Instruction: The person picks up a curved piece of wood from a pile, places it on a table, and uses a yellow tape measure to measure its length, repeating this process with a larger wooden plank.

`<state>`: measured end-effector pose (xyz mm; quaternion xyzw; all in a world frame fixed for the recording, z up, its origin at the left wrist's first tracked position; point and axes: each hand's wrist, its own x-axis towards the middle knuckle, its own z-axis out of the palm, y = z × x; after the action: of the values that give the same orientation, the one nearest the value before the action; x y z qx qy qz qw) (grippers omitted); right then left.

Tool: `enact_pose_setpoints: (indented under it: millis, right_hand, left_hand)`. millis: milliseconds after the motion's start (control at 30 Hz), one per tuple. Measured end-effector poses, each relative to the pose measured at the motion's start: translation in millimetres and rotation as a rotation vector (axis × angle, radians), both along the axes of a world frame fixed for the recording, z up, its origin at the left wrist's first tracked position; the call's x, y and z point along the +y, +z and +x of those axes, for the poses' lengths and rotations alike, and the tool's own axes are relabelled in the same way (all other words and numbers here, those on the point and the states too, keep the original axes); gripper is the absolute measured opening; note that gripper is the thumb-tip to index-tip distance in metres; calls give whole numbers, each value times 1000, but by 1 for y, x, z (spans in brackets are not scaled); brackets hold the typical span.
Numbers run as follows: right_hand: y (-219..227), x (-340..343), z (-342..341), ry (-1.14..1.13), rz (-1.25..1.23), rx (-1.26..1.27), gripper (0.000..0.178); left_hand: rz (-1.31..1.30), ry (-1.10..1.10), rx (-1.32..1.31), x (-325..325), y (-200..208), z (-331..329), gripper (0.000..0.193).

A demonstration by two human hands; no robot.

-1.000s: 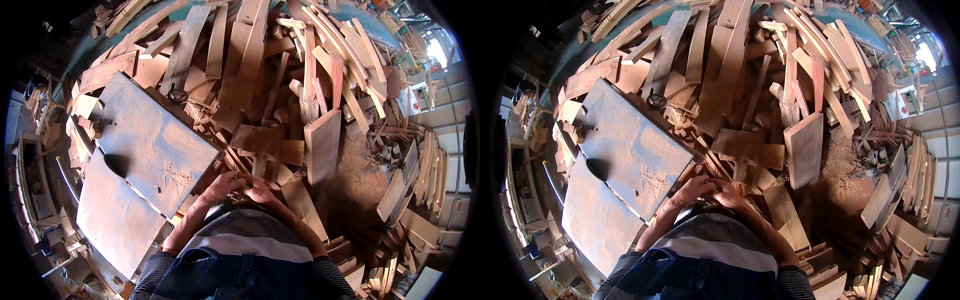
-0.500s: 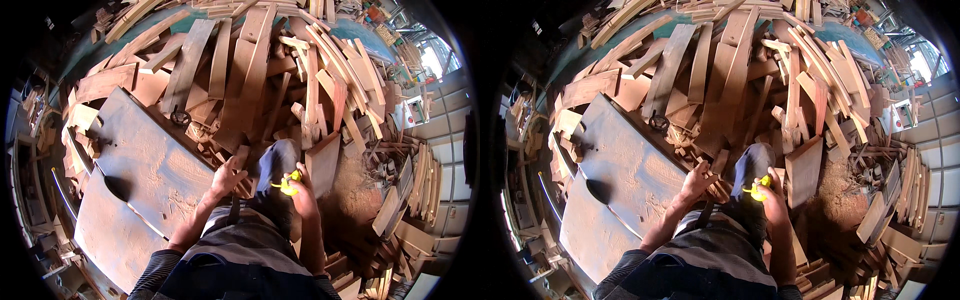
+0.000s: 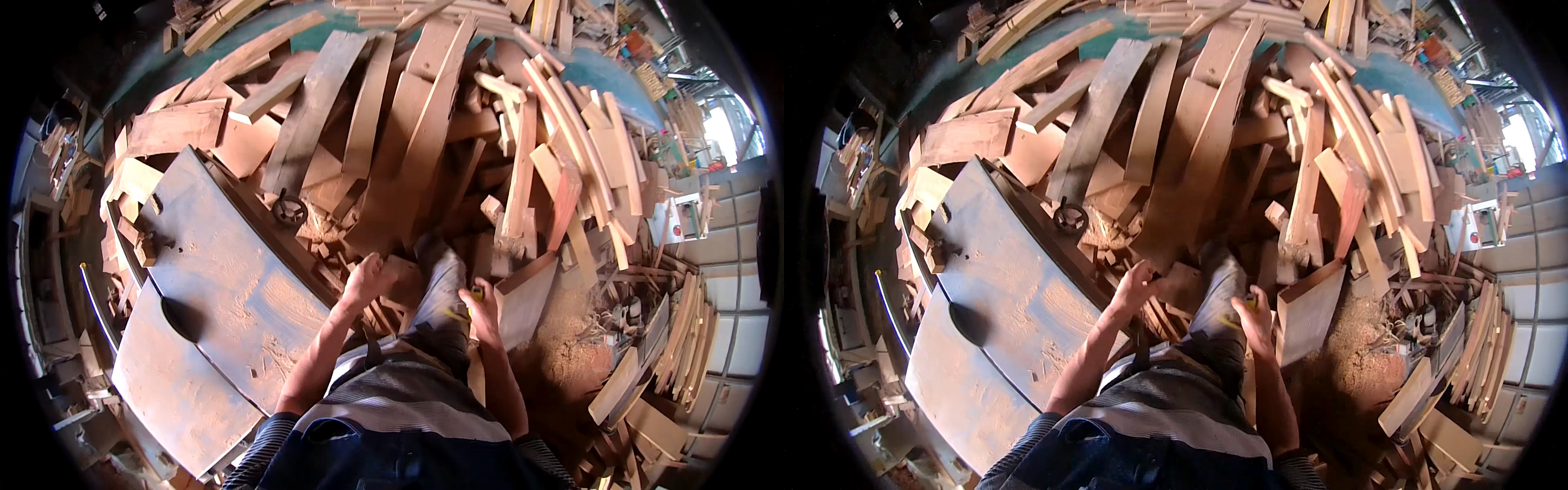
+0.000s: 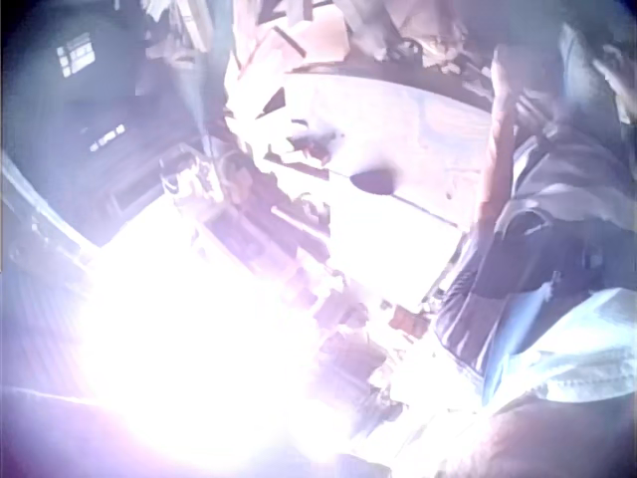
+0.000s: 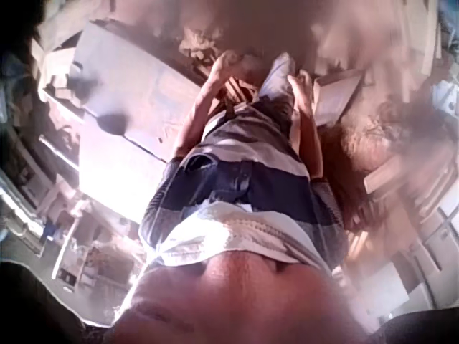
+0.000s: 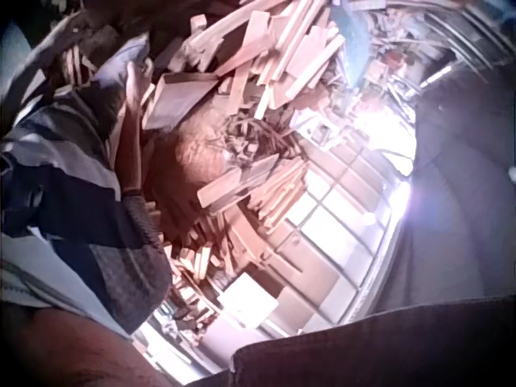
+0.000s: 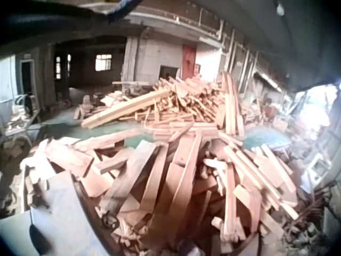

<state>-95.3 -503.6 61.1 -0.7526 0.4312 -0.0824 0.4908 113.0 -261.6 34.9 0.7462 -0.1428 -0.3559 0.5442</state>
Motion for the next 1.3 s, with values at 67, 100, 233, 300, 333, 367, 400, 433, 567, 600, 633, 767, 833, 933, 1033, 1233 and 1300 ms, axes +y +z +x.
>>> enact_pose_setpoints:
  millis: [67, 100, 233, 300, 333, 367, 400, 433, 567, 600, 633, 767, 833, 933, 1033, 1233, 1300]
  right_hand:
    - [-13, -6, 18, 141, -265, 96, 65]
    - [-14, -6, 29, 204, -314, 180, 68]
    - [-57, -31, 44, 320, -499, 117, 73]
    - [-75, -40, 50, 325, -537, 82, 73]
    - [-80, -45, 53, 328, -536, 104, 73]
    - [-86, -49, 55, 331, -531, 129, 74]
    - [-87, -54, 60, 345, -530, 149, 74]
    - [-83, -59, 67, 342, -517, 98, 75]
    - [-84, -83, 71, 91, -341, 77, 71]
    - [-84, -86, 74, 105, -352, 94, 70]
    - [-86, -88, 77, 118, -362, 108, 70]
    - [-93, -91, 80, 107, -323, 155, 69]
    - [-97, -90, 79, 80, -309, 166, 68]
    - [-97, -88, 80, 97, -302, 173, 66]
    - [-100, -86, 82, 87, -258, 177, 66]
    - [-101, -89, 82, 124, -325, 223, 67]
    - [-102, -89, 84, 135, -299, 219, 66]
  left_hand:
    - [-152, 65, 60, -11, -30, 7, 27]
    - [-78, 110, 98, -15, -37, 11, 25]
    - [-142, 281, 577, -42, -71, 23, 18]
    - [-90, 387, 772, -64, -98, 37, 19]
    - [-52, 388, 792, -76, -111, 45, 20]
    - [-10, 388, 813, -90, -126, 55, 20]
    - [23, 397, 833, -101, -140, 67, 21]
    - [159, 279, 733, -110, -155, 83, 24]
    - [246, 134, 362, -181, -216, 137, 27]
    - [276, 106, 315, -190, -236, 151, 28]
    - [305, 78, 265, -199, -252, 164, 30]
    - [352, 326, 510, -232, -301, 208, 46]
    - [118, 587, 833, -243, -334, 220, 53]
    - [-154, 633, 887, -249, -384, 224, 55]
    - [-337, 980, 1166, -280, -416, 233, 55]
    - [-491, 975, 1110, -318, -435, 251, 60]
    - [-389, 1022, 1092, -314, -434, 259, 62]
